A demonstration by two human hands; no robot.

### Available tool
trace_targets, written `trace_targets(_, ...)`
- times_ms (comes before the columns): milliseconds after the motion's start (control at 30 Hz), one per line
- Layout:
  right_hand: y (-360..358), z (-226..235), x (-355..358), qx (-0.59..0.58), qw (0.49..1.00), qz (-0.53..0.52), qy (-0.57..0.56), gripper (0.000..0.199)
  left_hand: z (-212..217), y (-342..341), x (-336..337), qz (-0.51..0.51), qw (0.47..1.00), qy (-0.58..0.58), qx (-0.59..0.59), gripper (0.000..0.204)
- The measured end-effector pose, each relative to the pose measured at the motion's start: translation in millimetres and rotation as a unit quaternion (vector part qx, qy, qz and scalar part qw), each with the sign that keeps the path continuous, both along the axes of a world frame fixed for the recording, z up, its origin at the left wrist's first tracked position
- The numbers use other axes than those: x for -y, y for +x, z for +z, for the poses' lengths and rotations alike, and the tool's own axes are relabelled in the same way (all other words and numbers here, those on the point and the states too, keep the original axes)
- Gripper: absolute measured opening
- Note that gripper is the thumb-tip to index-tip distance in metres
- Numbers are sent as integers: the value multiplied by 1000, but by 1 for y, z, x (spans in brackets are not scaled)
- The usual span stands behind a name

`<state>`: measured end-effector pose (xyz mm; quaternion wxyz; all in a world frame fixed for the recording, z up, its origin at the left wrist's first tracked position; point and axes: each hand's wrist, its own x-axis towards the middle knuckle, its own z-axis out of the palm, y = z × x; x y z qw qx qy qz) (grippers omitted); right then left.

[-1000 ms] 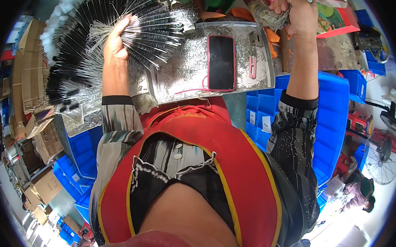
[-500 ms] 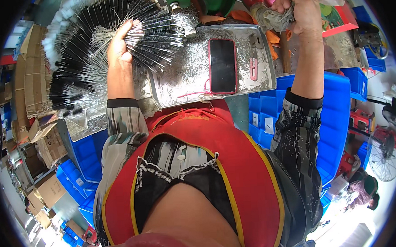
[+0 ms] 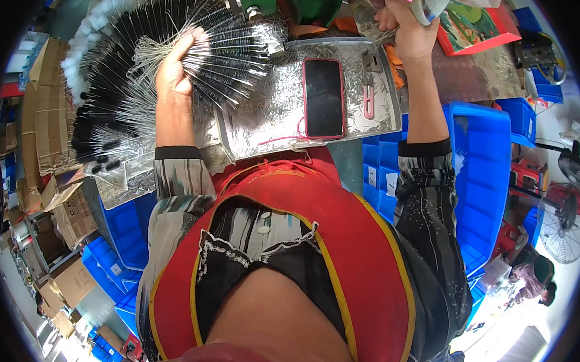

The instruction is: The person trims wire brushes by hand, fanning and rotating the bristles into a cutting machine.

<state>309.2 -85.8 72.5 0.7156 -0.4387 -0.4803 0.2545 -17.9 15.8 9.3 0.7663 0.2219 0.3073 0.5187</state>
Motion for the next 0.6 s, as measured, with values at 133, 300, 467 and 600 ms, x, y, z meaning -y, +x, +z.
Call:
trace_targets(133, 0, 44, 5, -53, 987, -39, -147, 27, -3, -2, 4, 8, 999, 25, 18, 23)
trace_targets(300, -2, 59, 5, -18, 982, -37, -183, 28, -11, -1, 0, 6, 1000, 7, -19, 22)
trace_targets(467, -1, 46, 7, 0, 987, -17, -158, 29, -11, 0, 1, 15, 1000, 4, -12, 22)
trace_targets(600, 0, 61, 8, -27, 979, -40, -198, 30, -6, 2, 5, 35, 998, 6, -48, 24)
